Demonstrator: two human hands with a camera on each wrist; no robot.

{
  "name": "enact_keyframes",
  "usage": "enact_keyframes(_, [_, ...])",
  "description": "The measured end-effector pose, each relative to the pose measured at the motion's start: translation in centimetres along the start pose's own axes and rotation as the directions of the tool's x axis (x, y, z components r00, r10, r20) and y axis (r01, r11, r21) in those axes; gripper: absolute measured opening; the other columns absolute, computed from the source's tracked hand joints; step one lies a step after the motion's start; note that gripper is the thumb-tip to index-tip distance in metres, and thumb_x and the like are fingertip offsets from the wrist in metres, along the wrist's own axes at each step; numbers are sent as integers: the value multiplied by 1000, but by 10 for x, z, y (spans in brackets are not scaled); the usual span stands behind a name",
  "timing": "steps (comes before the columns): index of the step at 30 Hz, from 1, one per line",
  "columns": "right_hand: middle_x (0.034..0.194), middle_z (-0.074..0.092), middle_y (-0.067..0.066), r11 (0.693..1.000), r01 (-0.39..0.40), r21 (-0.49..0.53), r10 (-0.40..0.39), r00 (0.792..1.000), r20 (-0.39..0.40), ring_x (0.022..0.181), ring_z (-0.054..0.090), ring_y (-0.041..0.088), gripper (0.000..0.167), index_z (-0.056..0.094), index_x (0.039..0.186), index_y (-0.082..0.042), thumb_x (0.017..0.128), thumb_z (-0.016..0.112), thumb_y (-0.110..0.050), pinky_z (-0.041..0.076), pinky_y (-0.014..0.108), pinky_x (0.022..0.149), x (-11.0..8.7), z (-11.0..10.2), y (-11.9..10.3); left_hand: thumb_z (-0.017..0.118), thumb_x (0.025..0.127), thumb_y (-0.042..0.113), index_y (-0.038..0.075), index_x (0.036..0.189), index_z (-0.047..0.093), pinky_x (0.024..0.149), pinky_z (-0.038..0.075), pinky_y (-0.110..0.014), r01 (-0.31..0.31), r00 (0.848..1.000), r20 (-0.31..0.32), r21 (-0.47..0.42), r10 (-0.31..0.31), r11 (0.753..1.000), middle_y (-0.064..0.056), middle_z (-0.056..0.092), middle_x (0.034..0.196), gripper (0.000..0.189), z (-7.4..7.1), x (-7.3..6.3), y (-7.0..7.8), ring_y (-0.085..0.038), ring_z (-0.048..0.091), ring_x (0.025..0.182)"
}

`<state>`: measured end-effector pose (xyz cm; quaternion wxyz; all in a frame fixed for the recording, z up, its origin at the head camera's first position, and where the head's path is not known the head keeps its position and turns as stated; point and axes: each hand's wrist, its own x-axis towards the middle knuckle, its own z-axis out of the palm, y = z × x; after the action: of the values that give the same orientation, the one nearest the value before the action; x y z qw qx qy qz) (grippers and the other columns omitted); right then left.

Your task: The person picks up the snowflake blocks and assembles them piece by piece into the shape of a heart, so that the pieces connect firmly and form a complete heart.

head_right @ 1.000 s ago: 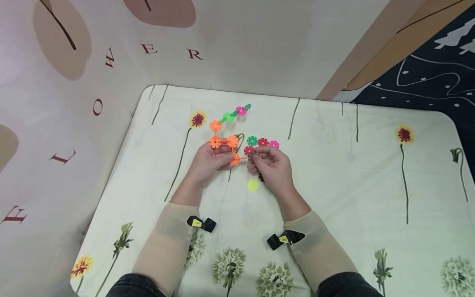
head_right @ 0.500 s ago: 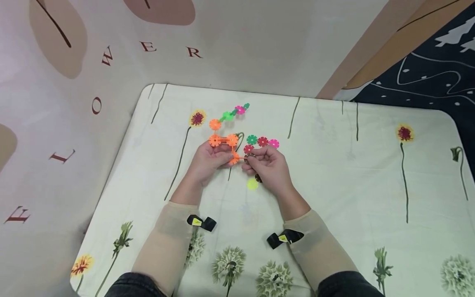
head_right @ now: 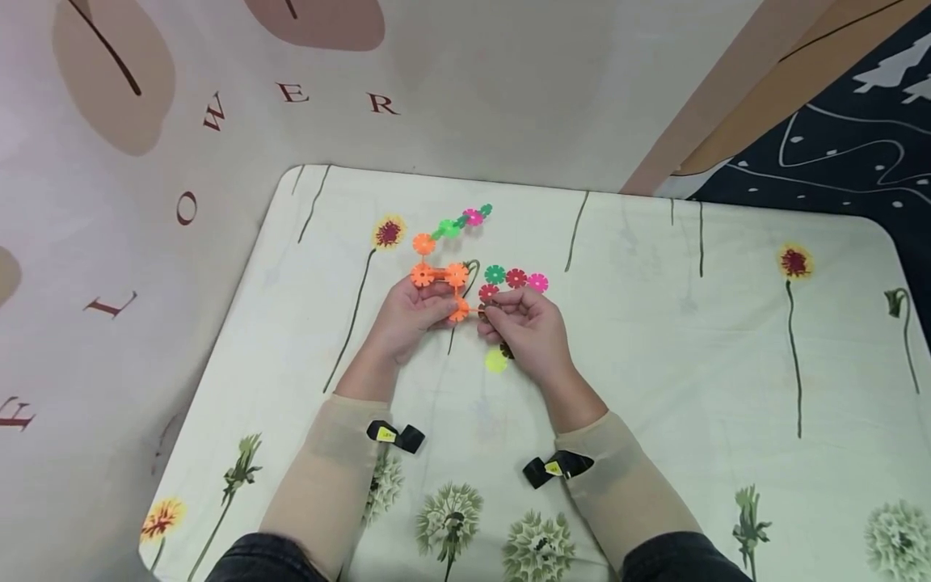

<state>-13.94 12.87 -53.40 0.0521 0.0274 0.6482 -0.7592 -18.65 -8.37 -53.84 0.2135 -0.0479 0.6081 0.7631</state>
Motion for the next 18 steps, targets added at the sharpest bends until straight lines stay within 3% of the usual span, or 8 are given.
enact_keyframes(14, [93,76,16,998,22,-64,-26,998,-59,68,73,18,13,67,115,5,102,67,1,65,32,65,1,1,0,72,98,-9,-5,136,56,77,65,-31,-23,1000,17,1,23,1000,-12,70,113,42,-2,1,-1,-16,73,89])
enact_keyframes(18, [87,73,16,995,27,-97,-38,992,-119,64,69,18,14,66,116,7,103,65,1,63,30,61,1,1,0,72,98,-7,-3,137,56,78,66,-32,-32,999,24,7,32,999,-13,70,113,42,-2,1,0,-17,74,90])
